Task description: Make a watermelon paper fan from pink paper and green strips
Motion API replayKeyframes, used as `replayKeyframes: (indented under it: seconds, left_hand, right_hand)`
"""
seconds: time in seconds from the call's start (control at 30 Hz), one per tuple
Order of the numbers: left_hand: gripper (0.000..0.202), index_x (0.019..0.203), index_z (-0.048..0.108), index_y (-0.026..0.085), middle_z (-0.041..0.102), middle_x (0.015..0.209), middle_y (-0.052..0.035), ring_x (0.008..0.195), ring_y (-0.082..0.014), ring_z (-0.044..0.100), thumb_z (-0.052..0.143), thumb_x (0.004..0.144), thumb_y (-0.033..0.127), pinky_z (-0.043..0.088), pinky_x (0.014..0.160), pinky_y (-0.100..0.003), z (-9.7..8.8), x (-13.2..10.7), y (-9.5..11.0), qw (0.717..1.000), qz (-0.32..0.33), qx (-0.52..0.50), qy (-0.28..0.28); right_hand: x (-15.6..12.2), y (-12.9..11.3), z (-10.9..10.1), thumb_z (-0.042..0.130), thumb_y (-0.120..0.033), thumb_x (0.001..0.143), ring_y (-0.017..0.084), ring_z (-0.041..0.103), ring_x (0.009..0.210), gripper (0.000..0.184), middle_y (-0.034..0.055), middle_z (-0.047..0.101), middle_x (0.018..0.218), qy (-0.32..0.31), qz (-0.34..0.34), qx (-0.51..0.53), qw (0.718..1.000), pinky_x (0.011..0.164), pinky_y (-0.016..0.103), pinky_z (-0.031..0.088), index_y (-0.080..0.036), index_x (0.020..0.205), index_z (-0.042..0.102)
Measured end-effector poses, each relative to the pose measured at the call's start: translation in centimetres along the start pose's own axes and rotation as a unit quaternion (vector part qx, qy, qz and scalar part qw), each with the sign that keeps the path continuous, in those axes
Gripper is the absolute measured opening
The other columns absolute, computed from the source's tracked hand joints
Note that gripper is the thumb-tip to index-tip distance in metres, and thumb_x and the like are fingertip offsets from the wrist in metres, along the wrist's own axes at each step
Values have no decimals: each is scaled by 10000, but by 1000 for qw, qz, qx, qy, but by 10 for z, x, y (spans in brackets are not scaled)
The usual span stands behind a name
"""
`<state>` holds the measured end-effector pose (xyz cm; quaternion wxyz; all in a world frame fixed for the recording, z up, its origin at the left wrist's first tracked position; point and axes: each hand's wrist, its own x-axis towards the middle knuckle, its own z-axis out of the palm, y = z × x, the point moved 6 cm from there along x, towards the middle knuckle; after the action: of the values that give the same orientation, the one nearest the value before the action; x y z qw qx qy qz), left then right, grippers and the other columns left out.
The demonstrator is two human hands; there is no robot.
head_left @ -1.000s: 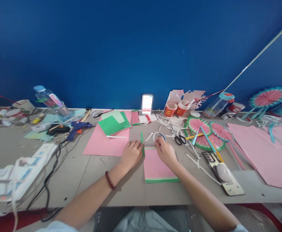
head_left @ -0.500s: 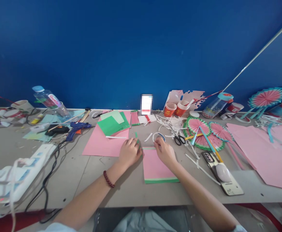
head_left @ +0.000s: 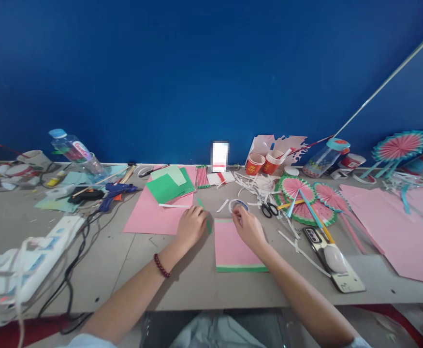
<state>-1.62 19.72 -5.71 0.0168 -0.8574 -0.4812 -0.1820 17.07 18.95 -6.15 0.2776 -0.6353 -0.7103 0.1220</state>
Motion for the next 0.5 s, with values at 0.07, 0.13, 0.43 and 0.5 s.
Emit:
replayKeyframes:
  seconds: [0.07,0.13,0.43,0.5]
  left_hand:
    - [130,957,625,201,597,936,-61,913,-223,538,509,900,187,437,758,-350,1,0,-3,1000,-7,-15,0]
    - [113,918,627,200,591,933,-60,908,-217,534,516,899,199,433,761,-344,0,0,-6,1000,-13,-27,10]
    - [70,743,523,199,592,710,18,720,-157,561,541,791,151,349,877,-373,-23,1,2,991,-45,-84,98]
    - [67,740,511,199,588,694,26,685,-146,558,528,780,148,350,866,-365,-29,-1,5,985,-51,-109,122]
  right_hand:
    - [4,3,-8,443,-259,900,221,601,795,142,63,656,816,37,-18,-26,999,685,290,411,-200,890,572]
    - [9,7,-17,441,-249,902,233,576,832,155,74,649,828,69,-39,-43,996,736,312,412,-193,872,582]
    - [22,36,-18,486,-177,833,264,536,850,148,101,623,835,66,-48,-52,995,794,396,433,-176,819,633]
    - [22,29,-19,510,-172,813,277,537,922,142,117,626,907,73,-69,-21,995,847,423,428,-169,869,641]
